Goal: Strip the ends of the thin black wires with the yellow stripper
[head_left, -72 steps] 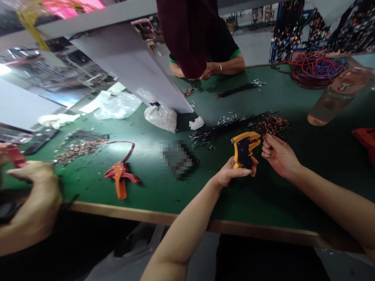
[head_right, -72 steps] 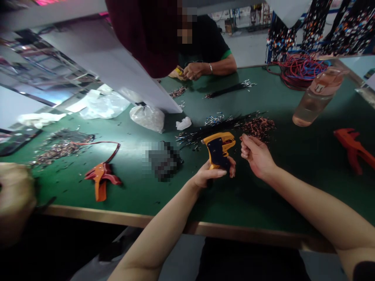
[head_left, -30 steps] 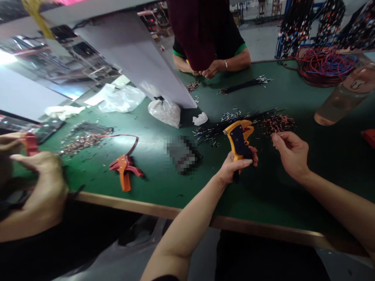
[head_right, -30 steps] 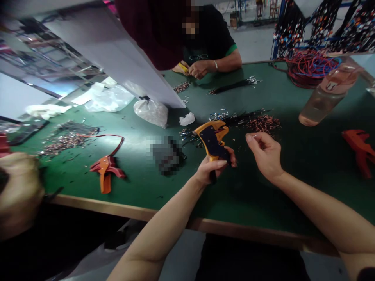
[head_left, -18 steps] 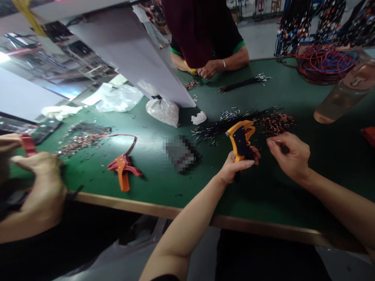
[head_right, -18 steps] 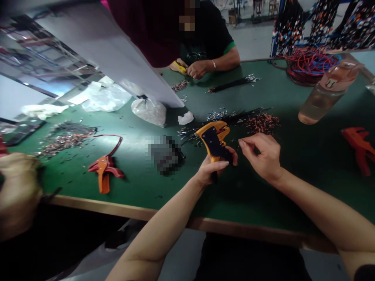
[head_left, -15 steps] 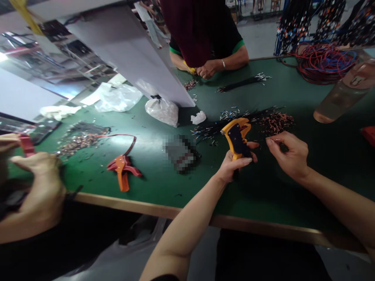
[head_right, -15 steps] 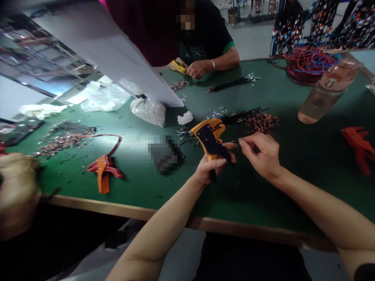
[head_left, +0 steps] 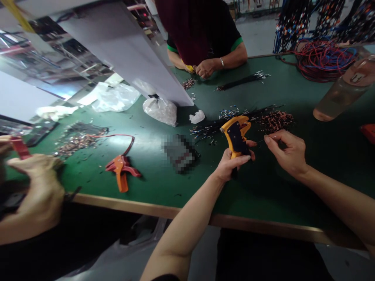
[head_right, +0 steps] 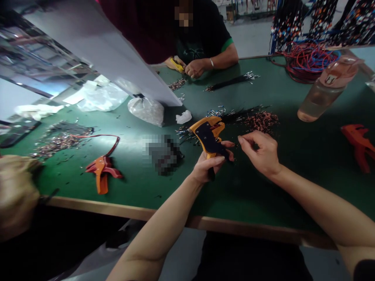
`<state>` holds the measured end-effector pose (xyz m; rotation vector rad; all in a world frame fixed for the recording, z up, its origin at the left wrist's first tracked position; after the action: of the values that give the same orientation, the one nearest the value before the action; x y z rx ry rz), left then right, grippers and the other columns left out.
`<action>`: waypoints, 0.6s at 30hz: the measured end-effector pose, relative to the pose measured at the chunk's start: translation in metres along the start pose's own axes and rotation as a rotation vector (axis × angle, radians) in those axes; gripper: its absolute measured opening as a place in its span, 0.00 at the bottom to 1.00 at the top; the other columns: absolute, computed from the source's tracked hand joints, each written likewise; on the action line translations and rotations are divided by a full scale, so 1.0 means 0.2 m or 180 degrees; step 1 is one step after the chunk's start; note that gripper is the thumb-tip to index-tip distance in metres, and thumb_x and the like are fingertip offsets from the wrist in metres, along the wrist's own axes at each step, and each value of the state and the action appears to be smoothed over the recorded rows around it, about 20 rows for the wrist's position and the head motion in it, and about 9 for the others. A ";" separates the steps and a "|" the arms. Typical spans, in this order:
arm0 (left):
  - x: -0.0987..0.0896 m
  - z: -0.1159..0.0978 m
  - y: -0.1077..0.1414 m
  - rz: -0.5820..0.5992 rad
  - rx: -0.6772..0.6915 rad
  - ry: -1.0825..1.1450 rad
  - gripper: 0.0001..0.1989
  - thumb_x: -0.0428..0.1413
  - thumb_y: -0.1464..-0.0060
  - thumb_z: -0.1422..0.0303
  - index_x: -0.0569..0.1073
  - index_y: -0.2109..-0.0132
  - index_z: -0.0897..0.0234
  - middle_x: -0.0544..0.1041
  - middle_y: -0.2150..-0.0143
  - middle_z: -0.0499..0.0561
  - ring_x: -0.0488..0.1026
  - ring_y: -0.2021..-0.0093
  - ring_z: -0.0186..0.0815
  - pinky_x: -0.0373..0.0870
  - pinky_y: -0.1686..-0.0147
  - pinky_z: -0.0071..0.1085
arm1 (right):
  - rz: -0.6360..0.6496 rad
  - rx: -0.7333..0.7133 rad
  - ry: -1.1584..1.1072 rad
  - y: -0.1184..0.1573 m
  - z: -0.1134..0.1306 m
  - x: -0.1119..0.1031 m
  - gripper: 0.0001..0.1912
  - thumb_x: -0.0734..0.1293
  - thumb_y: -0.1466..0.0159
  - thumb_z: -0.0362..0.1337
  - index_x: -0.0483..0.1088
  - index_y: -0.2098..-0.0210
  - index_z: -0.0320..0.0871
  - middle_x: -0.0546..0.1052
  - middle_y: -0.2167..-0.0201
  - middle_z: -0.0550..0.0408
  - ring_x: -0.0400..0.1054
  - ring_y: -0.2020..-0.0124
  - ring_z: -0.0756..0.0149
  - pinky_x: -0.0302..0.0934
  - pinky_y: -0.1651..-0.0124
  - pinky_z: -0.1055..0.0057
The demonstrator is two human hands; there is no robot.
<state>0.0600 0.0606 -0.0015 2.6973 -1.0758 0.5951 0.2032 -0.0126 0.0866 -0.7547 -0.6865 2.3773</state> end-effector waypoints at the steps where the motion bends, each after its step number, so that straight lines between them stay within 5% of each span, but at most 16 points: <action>1: 0.00 0.00 0.00 0.0004 0.0012 -0.0016 0.22 0.70 0.60 0.64 0.80 0.56 0.65 0.80 0.62 0.52 0.75 0.67 0.36 0.69 0.61 0.34 | -0.0013 -0.0050 0.0016 0.00 0.01 0.00 0.12 0.69 0.36 0.39 0.73 0.76 0.46 0.73 0.81 0.60 0.66 0.79 0.69 0.60 0.69 0.68; 6: -0.01 -0.02 -0.01 -0.0069 0.0075 -0.0008 0.20 0.70 0.60 0.64 0.81 0.58 0.65 0.80 0.63 0.52 0.75 0.67 0.35 0.71 0.61 0.34 | -0.0150 -0.0089 0.0048 -0.02 0.02 -0.04 0.12 0.69 0.35 0.40 0.73 0.74 0.45 0.74 0.81 0.60 0.65 0.79 0.70 0.60 0.73 0.70; 13: -0.03 0.01 -0.02 -0.0051 -0.0172 -0.0123 0.23 0.71 0.62 0.64 0.82 0.55 0.64 0.80 0.47 0.59 0.78 0.64 0.38 0.74 0.59 0.37 | -0.0324 0.0296 0.0051 -0.09 -0.03 -0.13 0.15 0.70 0.35 0.46 0.73 0.75 0.46 0.72 0.81 0.60 0.60 0.81 0.72 0.54 0.79 0.72; 18: 0.00 0.04 -0.02 0.0077 -0.0285 -0.0156 0.26 0.71 0.60 0.63 0.81 0.51 0.64 0.84 0.55 0.57 0.79 0.63 0.40 0.73 0.54 0.40 | -0.0085 0.0125 -0.0026 -0.08 -0.01 -0.08 0.13 0.70 0.35 0.43 0.73 0.74 0.46 0.72 0.81 0.60 0.62 0.81 0.71 0.56 0.78 0.71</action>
<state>0.0641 0.0609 -0.0083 2.6382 -1.1210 0.4753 0.2208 -0.0108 0.1005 -0.7153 -0.6473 2.3640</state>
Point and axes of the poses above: each hand's wrist, its own y-axis away from the middle knuckle, its own x-axis out of the palm, z = x × y, the point moved 9 cm from there along -y, towards the middle knuckle
